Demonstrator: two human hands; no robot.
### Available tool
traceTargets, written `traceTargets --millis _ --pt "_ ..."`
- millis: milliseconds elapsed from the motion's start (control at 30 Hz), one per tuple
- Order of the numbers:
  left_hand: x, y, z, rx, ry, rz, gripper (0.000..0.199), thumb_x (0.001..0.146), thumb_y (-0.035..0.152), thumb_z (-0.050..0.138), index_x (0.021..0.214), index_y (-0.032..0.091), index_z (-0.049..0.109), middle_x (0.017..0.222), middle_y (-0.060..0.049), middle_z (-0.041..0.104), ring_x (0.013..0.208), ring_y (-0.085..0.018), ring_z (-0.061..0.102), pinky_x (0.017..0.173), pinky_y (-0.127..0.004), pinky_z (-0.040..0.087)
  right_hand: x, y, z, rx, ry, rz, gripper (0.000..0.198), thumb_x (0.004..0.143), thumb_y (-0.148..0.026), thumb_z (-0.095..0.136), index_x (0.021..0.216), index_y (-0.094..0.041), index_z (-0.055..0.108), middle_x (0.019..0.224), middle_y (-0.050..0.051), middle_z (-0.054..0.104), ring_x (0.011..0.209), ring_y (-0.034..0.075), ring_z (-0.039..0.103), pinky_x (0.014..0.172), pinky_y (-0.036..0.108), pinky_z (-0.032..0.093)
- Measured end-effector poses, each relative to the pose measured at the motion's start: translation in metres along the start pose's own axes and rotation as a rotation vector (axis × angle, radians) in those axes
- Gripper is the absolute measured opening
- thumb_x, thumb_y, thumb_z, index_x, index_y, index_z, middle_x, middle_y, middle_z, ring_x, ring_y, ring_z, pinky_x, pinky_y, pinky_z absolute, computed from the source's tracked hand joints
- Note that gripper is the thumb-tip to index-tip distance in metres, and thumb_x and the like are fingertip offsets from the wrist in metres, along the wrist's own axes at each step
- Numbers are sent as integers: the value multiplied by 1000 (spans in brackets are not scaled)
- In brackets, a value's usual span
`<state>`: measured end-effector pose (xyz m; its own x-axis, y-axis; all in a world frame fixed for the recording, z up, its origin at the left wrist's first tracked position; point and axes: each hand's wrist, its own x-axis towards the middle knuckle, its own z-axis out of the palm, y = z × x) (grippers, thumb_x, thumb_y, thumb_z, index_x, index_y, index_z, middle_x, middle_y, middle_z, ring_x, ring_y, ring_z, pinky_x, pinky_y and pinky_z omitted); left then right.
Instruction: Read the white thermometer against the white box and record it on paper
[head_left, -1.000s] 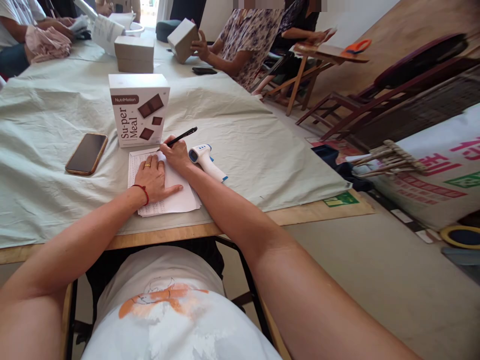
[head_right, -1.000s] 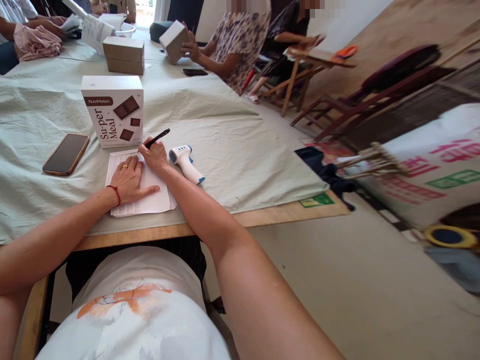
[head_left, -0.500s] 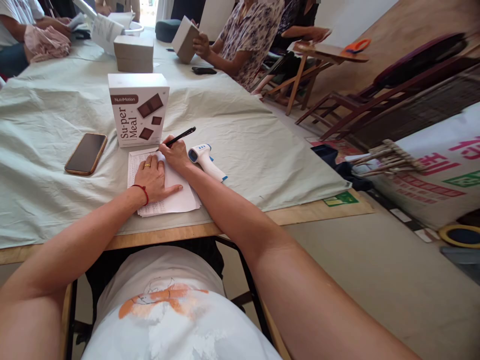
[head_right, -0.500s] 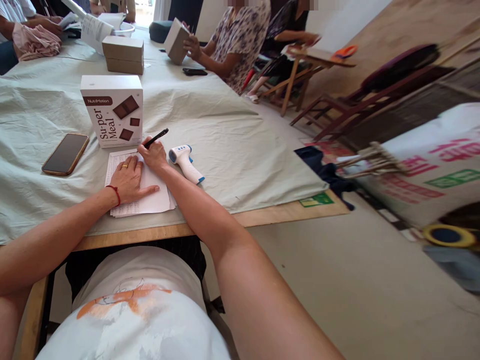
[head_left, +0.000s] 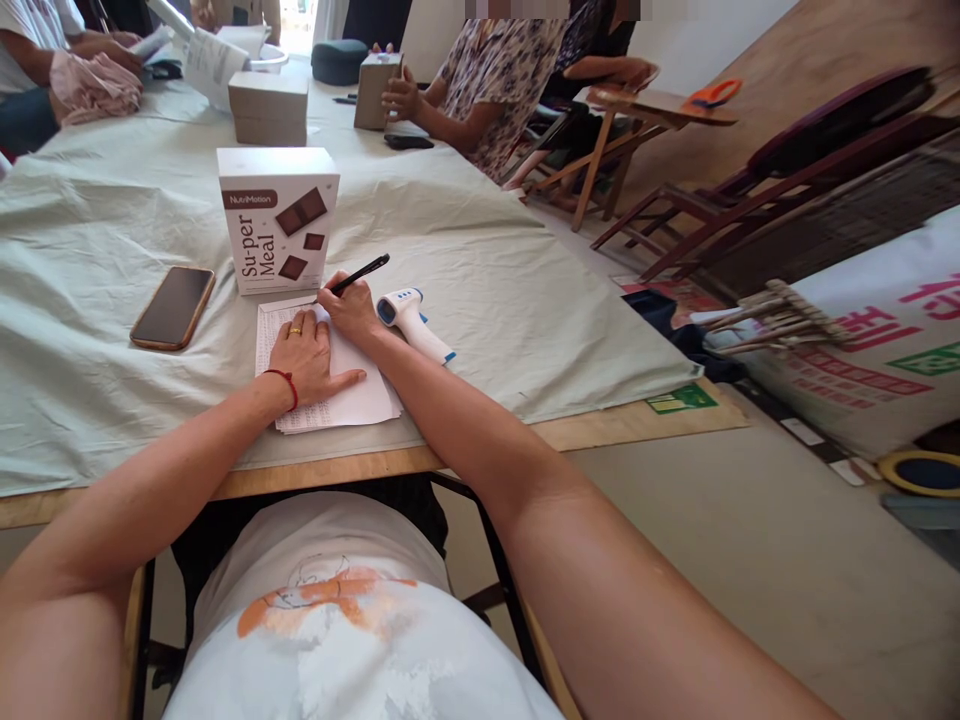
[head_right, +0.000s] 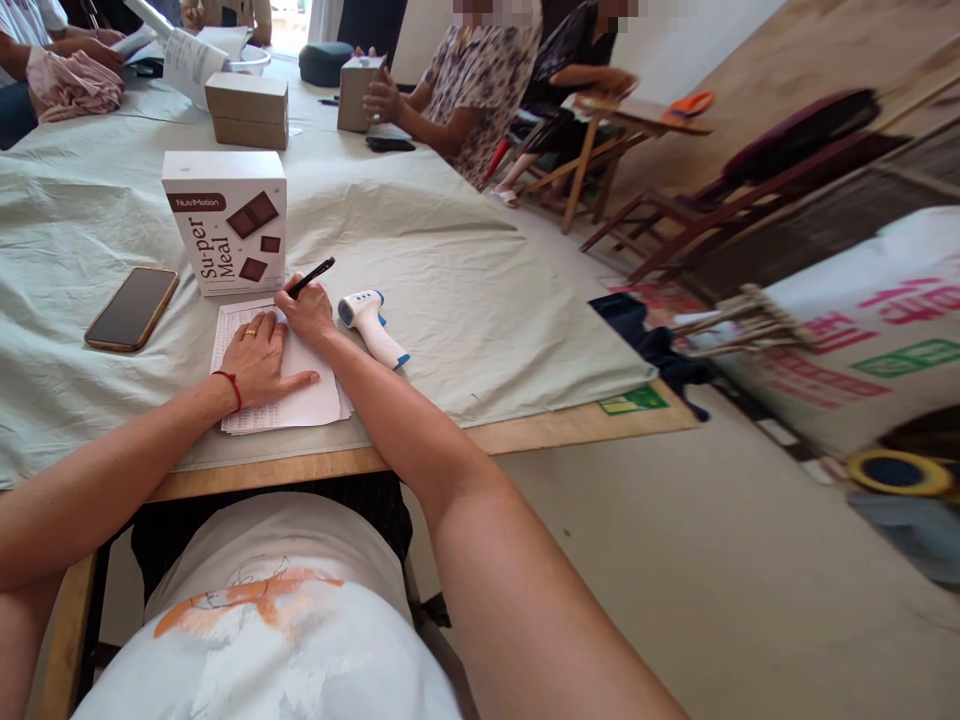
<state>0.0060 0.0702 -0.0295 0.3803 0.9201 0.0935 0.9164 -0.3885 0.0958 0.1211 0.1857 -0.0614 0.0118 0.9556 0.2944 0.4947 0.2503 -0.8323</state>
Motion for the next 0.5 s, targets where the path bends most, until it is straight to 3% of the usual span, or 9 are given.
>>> traceTargets --millis 500 --pt "-1 5 -6 43 -32 -14 98 91 74 58 146 -7 50 161 -34 42 154 -43 36 126 -50 28 -2 -1 -3 20 19 16 10 79 -24 62 72 -24 55 60 -6 52 65 16 54 69 30 46"
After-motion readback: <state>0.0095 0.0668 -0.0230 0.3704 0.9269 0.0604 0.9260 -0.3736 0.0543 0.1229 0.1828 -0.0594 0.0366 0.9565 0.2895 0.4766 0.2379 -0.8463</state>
